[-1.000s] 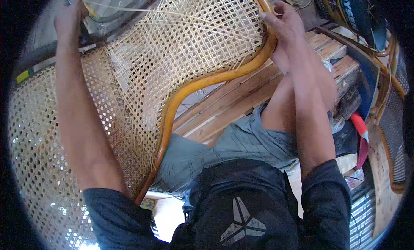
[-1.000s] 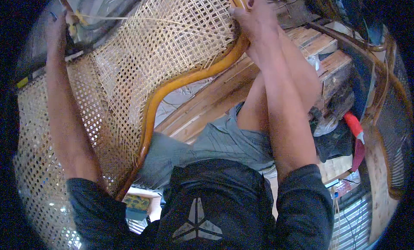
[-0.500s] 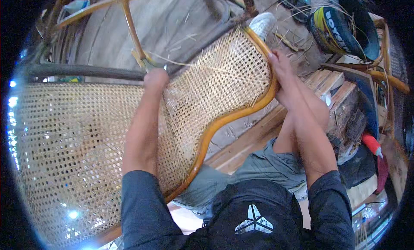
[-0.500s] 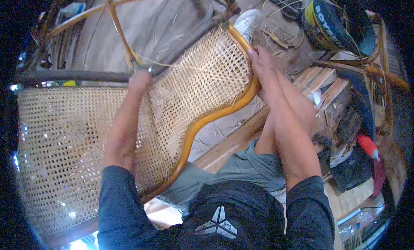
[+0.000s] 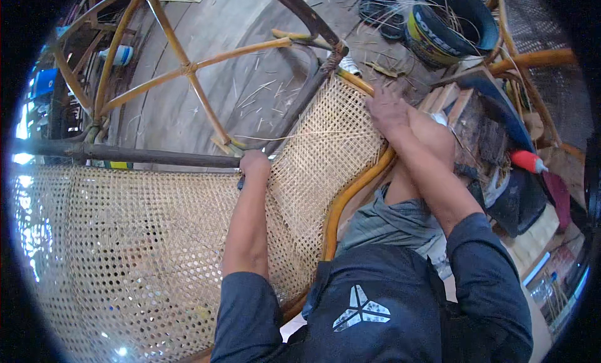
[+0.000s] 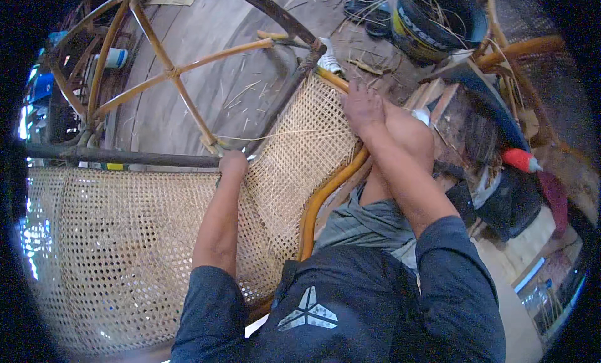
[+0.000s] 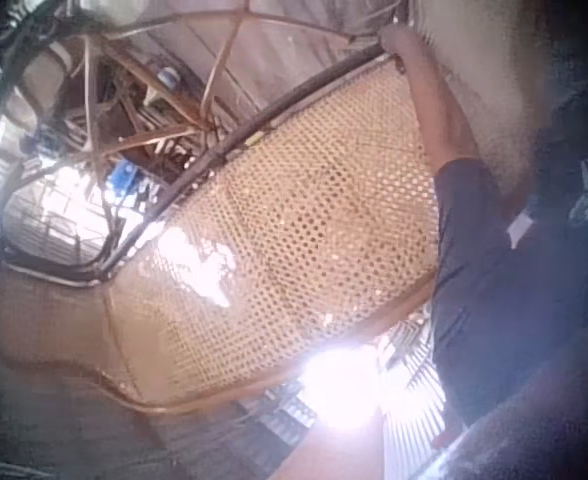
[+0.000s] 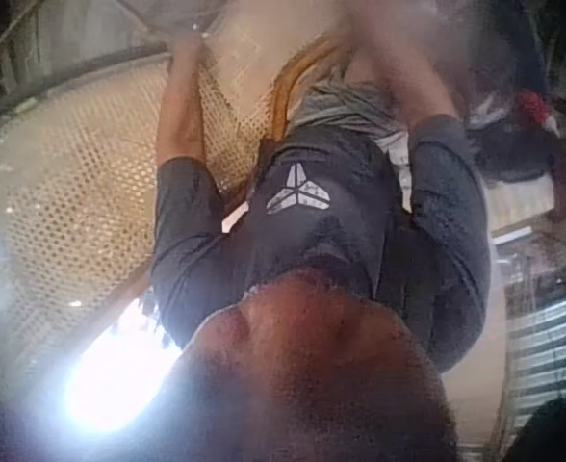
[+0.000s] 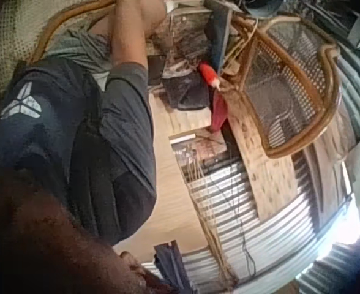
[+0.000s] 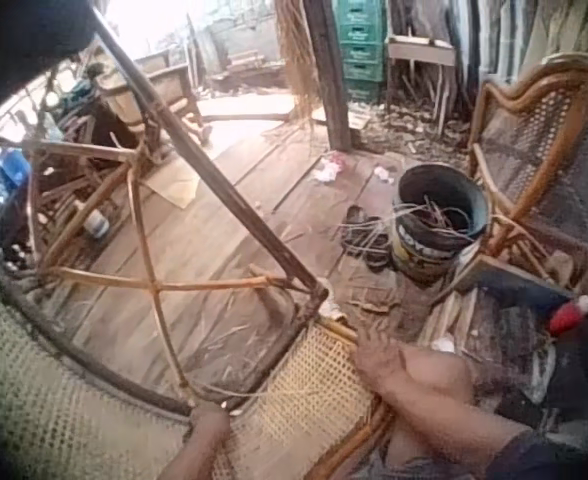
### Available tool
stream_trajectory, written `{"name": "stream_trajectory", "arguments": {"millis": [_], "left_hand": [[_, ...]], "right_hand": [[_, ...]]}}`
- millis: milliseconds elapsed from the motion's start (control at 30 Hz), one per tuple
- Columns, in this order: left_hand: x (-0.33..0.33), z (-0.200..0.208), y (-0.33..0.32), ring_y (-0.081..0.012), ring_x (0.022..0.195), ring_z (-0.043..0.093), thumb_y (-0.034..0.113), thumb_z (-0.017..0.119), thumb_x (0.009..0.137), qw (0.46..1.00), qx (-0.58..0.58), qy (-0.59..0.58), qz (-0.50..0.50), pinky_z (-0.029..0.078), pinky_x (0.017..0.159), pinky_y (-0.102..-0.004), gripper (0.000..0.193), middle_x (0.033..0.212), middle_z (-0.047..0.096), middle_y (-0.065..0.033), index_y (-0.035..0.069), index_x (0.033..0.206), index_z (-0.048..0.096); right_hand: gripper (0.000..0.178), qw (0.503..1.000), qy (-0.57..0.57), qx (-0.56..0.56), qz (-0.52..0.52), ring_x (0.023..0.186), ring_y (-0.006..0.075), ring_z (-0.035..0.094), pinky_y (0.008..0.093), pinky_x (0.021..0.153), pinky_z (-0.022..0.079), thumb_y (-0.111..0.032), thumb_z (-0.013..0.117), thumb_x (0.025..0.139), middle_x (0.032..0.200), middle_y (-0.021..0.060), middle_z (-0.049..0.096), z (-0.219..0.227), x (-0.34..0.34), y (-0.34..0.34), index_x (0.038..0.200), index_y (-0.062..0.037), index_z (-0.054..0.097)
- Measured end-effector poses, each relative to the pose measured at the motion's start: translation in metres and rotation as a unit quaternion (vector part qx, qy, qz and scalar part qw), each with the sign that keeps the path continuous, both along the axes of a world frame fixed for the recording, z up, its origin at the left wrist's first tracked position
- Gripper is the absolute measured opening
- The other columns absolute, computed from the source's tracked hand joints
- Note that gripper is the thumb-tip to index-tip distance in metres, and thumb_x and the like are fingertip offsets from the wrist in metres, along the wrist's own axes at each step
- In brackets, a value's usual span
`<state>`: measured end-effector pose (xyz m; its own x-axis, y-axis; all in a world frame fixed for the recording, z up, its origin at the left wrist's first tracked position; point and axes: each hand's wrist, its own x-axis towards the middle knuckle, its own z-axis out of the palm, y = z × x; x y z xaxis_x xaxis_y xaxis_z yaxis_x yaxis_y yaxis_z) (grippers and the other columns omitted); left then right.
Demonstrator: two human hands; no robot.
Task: Repairing the cane webbing on a wooden chair seat using various hand tools.
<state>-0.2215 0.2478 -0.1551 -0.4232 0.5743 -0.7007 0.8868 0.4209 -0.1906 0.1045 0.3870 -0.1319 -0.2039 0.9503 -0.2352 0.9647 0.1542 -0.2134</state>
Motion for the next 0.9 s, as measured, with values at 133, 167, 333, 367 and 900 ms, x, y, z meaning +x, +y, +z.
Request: {"name": "stream_trajectory", "arguments": {"millis": [133, 167, 333, 367, 900], "left_hand": [[0.037, 0.027, 0.007, -0.0409, 0.101, 0.062, 0.013, 0.048, 0.087, 0.99, 0.131, -0.055, -0.002, 0.05, 0.084, -0.0481, 0.038, 0.111, 0.062, -0.0258, 0.003, 0.124, 0.045], [0.052, 0.03, 0.015, -0.0377, 0.1, 0.063, 0.015, 0.05, 0.088, 0.987, 0.138, -0.081, 0.001, 0.051, 0.082, -0.0474, 0.031, 0.113, 0.059, -0.0244, 0.003, 0.116, 0.051], [0.121, 0.02, 0.037, -0.0395, 0.096, 0.061, 0.027, 0.056, 0.088, 0.924, 0.276, -0.255, -0.067, 0.048, 0.083, -0.05, 0.029, 0.112, 0.058, -0.0209, 0.005, 0.107, 0.055], [0.126, 0.015, 0.038, -0.0402, 0.096, 0.061, 0.028, 0.057, 0.087, 0.927, 0.257, -0.264, -0.066, 0.048, 0.083, -0.0505, 0.03, 0.111, 0.058, -0.0203, 0.006, 0.108, 0.055], [0.1, -0.036, 0.05, -0.0304, 0.069, 0.064, 0.048, 0.06, 0.082, 0.889, 0.171, -0.414, 0.094, 0.048, 0.07, -0.0409, 0.049, 0.073, 0.065, -0.0178, 0.0, 0.085, 0.067]], "right_hand": [[0.051, 0.997, -0.077, 0.019, 0.021, 0.113, 0.0337, 0.05, 0.048, 0.095, 0.039, -0.042, 0.052, 0.091, 0.12, 0.0176, 0.052, 0.007, -0.012, -0.01, 0.124, -0.0031, 0.045], [0.05, 0.994, -0.104, 0.031, 0.01, 0.112, 0.0329, 0.05, 0.0476, 0.093, 0.039, -0.042, 0.052, 0.091, 0.12, 0.0172, 0.052, 0.008, -0.015, -0.013, 0.123, -0.0033, 0.046], [0.069, 0.994, -0.105, -0.014, -0.021, 0.123, 0.0344, 0.043, 0.0488, 0.1, 0.033, -0.05, 0.044, 0.092, 0.13, 0.02, 0.048, 0.011, -0.022, -0.017, 0.14, -0.0018, 0.033], [0.068, 0.994, -0.104, -0.019, -0.025, 0.122, 0.0338, 0.044, 0.0487, 0.1, 0.033, -0.051, 0.044, 0.092, 0.129, 0.0189, 0.049, 0.01, -0.023, -0.016, 0.139, -0.0025, 0.034], [0.054, 0.986, -0.148, 0.08, 0.023, 0.108, 0.0311, 0.05, 0.0456, 0.09, 0.038, -0.047, 0.049, 0.091, 0.116, 0.0158, 0.053, -0.017, -0.017, -0.017, 0.124, -0.005, 0.045]]}}
